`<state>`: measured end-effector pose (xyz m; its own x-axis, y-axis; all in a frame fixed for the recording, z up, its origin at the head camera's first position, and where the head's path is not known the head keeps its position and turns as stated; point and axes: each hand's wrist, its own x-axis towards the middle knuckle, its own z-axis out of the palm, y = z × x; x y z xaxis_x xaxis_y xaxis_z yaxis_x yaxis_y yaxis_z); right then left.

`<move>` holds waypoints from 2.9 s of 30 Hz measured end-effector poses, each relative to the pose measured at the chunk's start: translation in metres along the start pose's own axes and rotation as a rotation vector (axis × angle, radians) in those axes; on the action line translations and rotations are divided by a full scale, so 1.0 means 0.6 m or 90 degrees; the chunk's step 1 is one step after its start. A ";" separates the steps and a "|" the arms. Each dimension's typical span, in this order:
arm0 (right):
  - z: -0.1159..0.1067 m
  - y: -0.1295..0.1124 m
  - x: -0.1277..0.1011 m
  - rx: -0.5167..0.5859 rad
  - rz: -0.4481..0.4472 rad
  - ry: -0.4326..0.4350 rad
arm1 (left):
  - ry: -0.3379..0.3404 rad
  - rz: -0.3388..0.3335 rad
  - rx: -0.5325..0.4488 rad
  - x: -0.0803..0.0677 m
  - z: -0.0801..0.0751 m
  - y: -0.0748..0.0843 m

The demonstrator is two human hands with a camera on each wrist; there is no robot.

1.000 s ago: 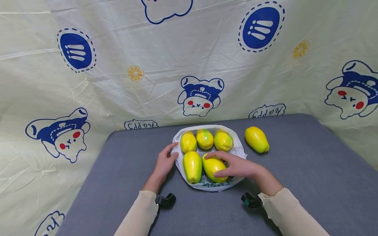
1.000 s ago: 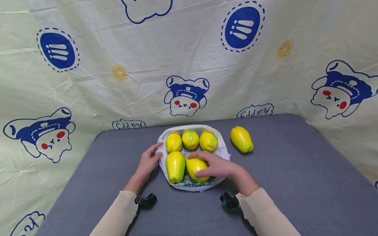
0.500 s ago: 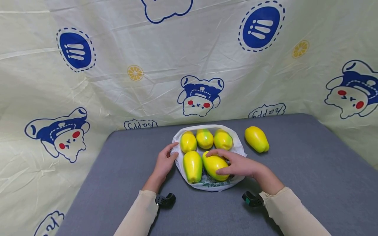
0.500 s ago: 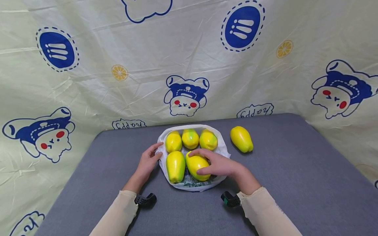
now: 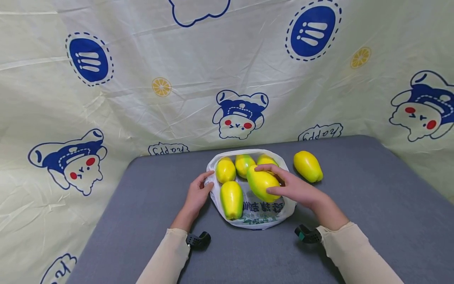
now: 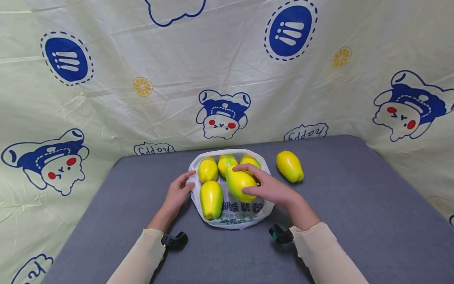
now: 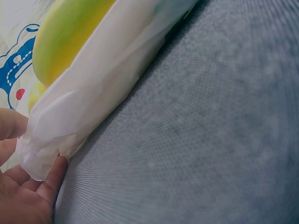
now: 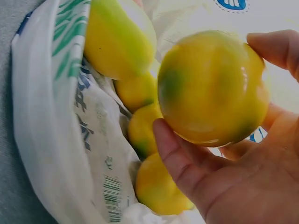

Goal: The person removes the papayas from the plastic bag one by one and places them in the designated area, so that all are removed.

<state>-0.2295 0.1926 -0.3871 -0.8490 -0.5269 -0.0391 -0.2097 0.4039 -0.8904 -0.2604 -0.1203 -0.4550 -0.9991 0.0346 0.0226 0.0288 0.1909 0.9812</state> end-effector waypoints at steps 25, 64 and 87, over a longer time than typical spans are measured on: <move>-0.056 -0.006 -0.021 0.123 -0.060 0.233 | 0.002 0.011 0.015 -0.003 0.000 -0.002; -0.123 0.078 -0.046 0.100 0.040 0.418 | 0.003 0.006 0.017 -0.005 0.001 0.000; -0.144 0.106 -0.063 0.116 0.039 0.466 | 0.004 0.004 0.021 -0.003 -0.001 0.000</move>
<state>-0.2525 0.3027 -0.4034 -0.9752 0.1497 0.1630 -0.1216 0.2528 -0.9598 -0.2583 -0.1208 -0.4549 -0.9991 0.0303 0.0298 0.0358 0.2227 0.9742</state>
